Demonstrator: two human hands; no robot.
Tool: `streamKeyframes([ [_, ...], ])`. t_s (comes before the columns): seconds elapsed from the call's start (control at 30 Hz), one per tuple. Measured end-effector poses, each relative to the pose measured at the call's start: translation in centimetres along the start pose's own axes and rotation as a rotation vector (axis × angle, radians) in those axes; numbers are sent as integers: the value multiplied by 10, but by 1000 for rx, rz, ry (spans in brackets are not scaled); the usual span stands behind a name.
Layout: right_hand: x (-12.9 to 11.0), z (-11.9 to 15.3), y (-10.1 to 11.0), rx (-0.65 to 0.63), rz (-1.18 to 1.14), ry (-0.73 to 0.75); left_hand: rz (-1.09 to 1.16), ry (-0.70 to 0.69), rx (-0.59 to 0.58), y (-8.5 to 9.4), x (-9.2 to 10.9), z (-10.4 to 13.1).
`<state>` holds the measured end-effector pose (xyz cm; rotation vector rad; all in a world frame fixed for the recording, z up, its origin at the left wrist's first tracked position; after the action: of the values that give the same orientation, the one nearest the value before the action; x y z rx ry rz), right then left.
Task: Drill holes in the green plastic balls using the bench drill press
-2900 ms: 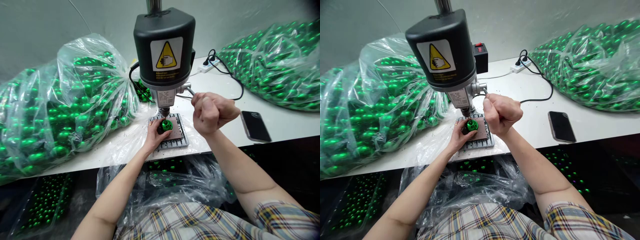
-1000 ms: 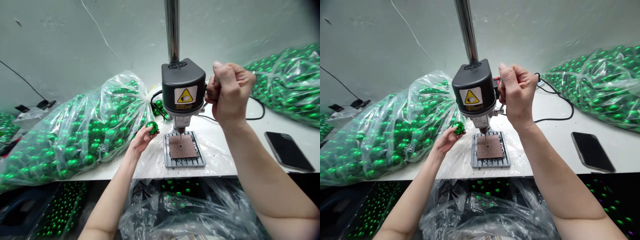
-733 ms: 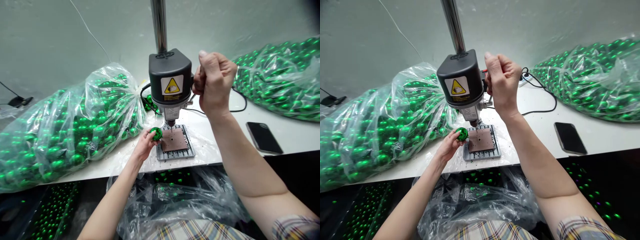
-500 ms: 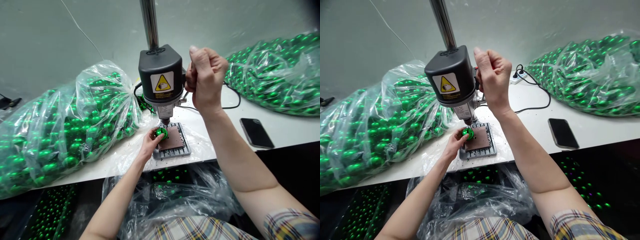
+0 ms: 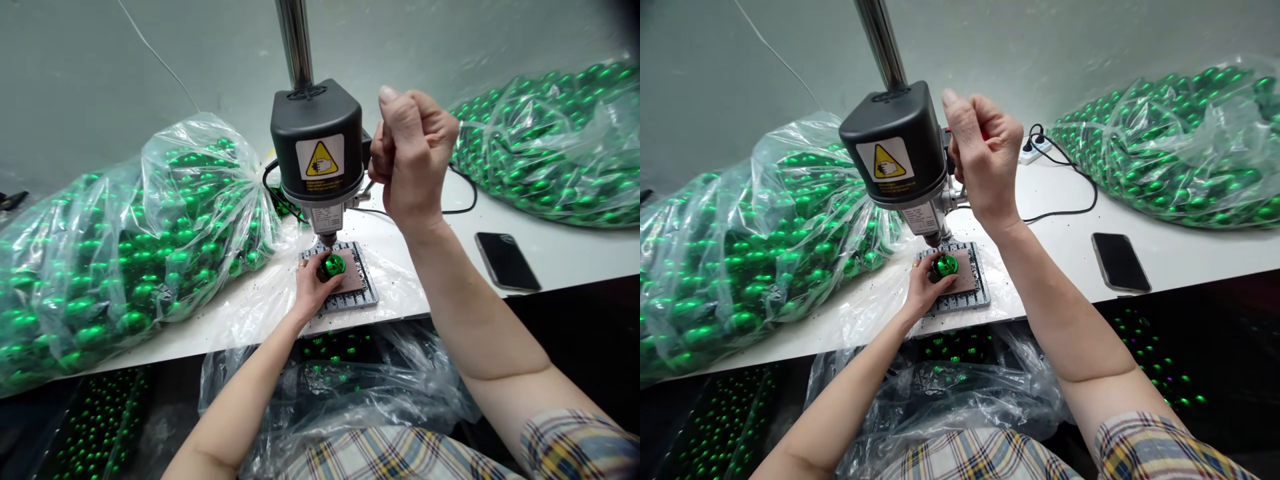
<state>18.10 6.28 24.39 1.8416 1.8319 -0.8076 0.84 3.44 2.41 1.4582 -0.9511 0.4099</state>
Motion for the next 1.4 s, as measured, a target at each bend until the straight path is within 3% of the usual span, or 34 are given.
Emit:
streamKeyframes([
  [0.33,2,20,7,4,84,38,55,3,1,-4,-8,-1],
  [0.8,10,68,10,65,-53,336,47,29,-6,-4,-4,0],
  [1.3,28,96,17,-101,7,682,-17,-8,39,-2,0,3],
  [1.4,23,90,15,-71,0,633,17,-18,38,-6,-5,0],
])
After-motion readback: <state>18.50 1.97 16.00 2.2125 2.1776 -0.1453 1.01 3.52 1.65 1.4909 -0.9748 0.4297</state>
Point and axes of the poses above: each hand's wrist, its own z-axis away from the middle knuckle, its own y-axis out of the back of the hand, x = y × z, the point moved 4 cm from there along -z, towards the middle knuckle, and after that the axes turned 14 degrees about -x, right-handed, at the moved point
